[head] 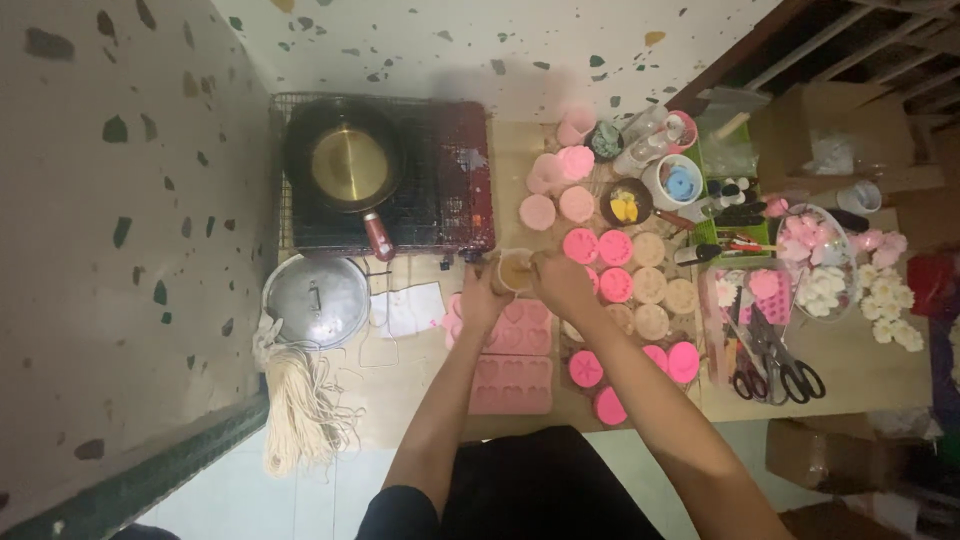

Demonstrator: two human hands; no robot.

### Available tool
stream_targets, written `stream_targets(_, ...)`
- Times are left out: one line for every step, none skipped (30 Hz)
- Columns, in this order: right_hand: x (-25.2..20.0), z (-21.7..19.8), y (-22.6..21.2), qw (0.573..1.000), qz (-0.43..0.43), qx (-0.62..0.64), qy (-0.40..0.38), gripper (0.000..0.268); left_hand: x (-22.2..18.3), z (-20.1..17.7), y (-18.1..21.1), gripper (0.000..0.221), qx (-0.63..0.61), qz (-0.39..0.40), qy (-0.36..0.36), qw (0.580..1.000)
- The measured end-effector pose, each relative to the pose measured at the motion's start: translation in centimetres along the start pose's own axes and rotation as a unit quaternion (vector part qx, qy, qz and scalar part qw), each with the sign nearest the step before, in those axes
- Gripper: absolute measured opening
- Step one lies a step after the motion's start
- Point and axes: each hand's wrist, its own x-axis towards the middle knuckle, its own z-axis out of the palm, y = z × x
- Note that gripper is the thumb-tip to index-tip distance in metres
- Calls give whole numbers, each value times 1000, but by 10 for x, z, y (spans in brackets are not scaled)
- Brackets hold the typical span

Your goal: The recorder is crafting decorative pink candles, involving removing items from molds, brushing surfaces, and preparing materials.

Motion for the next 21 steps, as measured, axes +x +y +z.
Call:
stream_targets(0, 0, 2, 1000, 19, 2, -18, 23, -1, 1, 1, 82, -2, -16, 0, 1000)
stream_targets(0, 1, 3, 999, 37, 4, -36, 22, -2, 2, 2, 78, -3, -32, -1, 999)
stream_targets(-1, 4, 7, 999, 38, 4, -37, 22, -3, -1, 6, 78, -3, -33, -2, 999)
stream_targets(-1, 8, 10, 999, -22, 36, 8, 23, -3, -4, 10, 78, -9, -33, -4, 999)
stream_targets(-1, 12, 13, 993, -81, 67, 52, 24, -4, -8, 14, 79, -16, -34, -5, 999)
stream_targets(-1, 12, 11, 993, -83, 67, 53, 24, -4, -7, 13, 79, -15, -33, -4, 999)
stream_targets(-1, 12, 8, 998, -41, 24, 30, 23, -3, -7, 13, 78, -19, -30, 1, 999)
stream_targets(-4, 12, 5, 1000, 2, -19, 7, 23, -5, -6, 13, 77, -23, -28, 5, 999)
stream_targets(-3, 17, 11, 1000, 2, -18, 7, 23, -6, -6, 13, 77, -22, -27, 5, 999)
stream_targets(0, 22, 16, 1000, -22, 14, 7, 22, -5, -6, 13, 80, -12, -30, -1, 999)
stream_targets(3, 26, 22, 998, -47, 46, 7, 22, -4, -6, 13, 82, -1, -33, -6, 999)
stream_targets(3, 23, 19, 998, -47, 48, 8, 22, -4, -4, 11, 82, 0, -33, -6, 999)
stream_targets(4, 20, 16, 999, -41, 13, 13, 23, -4, -2, 10, 81, 2, -37, -5, 999)
stream_targets(3, 18, 13, 999, -35, -20, 18, 26, -5, 0, 7, 81, 4, -41, -5, 999)
stream_targets(3, 20, 14, 999, -34, -19, 17, 26, -7, -1, 8, 81, 5, -42, -6, 999)
stream_targets(5, 20, 17, 999, -39, -33, -13, 23, -6, -2, 9, 80, 5, -31, 1, 1000)
stream_targets(7, 20, 19, 997, -43, -48, -43, 20, -5, -2, 11, 80, 4, -19, 8, 1000)
stream_targets(6, 15, 15, 997, -44, -47, -43, 20, -5, -4, 14, 80, 5, -19, 8, 1000)
stream_targets(6, 9, 10, 998, -62, 14, -13, 22, -5, -6, 16, 79, 9, -25, 6, 1000)
stream_targets(6, 3, 7, 994, -81, 75, 17, 24, -4, -7, 20, 79, 13, -30, 5, 999)
stream_targets(8, 3, 8, 994, -82, 76, 18, 24, -3, -8, 21, 79, 14, -29, 7, 999)
